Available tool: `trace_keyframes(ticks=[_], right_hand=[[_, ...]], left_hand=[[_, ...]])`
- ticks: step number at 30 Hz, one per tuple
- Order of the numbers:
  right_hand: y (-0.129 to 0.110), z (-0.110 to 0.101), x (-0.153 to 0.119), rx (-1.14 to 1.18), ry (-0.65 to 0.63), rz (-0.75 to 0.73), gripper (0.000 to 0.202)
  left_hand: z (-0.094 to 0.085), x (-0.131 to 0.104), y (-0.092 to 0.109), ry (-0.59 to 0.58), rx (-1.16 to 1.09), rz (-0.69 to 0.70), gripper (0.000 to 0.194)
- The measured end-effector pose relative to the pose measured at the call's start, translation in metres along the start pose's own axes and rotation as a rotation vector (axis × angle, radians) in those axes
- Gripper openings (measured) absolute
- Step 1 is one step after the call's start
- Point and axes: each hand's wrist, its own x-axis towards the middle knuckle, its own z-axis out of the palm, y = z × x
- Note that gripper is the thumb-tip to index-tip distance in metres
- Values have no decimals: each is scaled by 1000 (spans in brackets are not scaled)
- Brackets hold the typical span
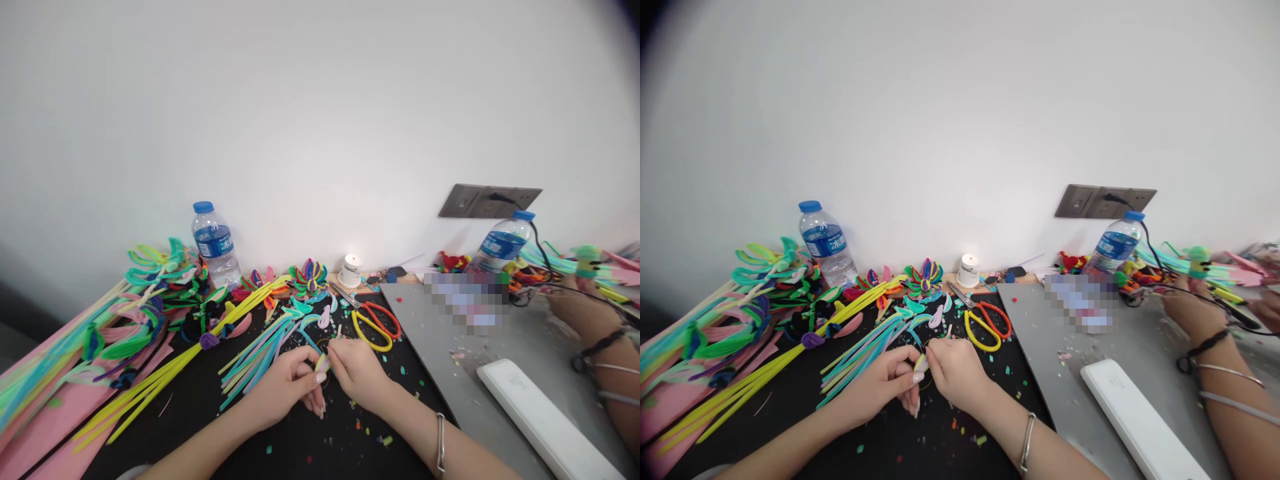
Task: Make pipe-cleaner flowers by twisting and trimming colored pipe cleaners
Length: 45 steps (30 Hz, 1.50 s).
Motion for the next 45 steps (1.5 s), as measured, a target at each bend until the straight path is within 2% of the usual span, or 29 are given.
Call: trace_keyframes(ticks=[3,6,10,13,20,29,34,40,45], right_hand=[[-2,1,-1,132,18,-5,31],[-4,2,-1,242,-33,-18,35],[-6,2,0,214,-126,4,36],[-7,3,-1,147,-147,1,33],[-6,4,-2,64,-102,-93,34],[-6,3,-4,156,47,96,34],[-9,2,-5,135,10,80,34],[-7,4,-5,88,0,-35,33],[-5,-2,-2,77,1,30,33]], left_hand=[[0,0,-1,-9,-16,11,23],[0,-1,-2,-35,14,21,21],[-1,-2,-1,-34,64,8,20],[-1,-2,0,-25,55,-31,23],[-1,-3,2,-44,-9,-60,27],[-5,-5,7,-43,-5,7,24],[-5,-6,6,-56,-25,-30,25],[-5,-5,3,-69,-77,-43,25],[-4,-5,8,-34,-36,-15,27]])
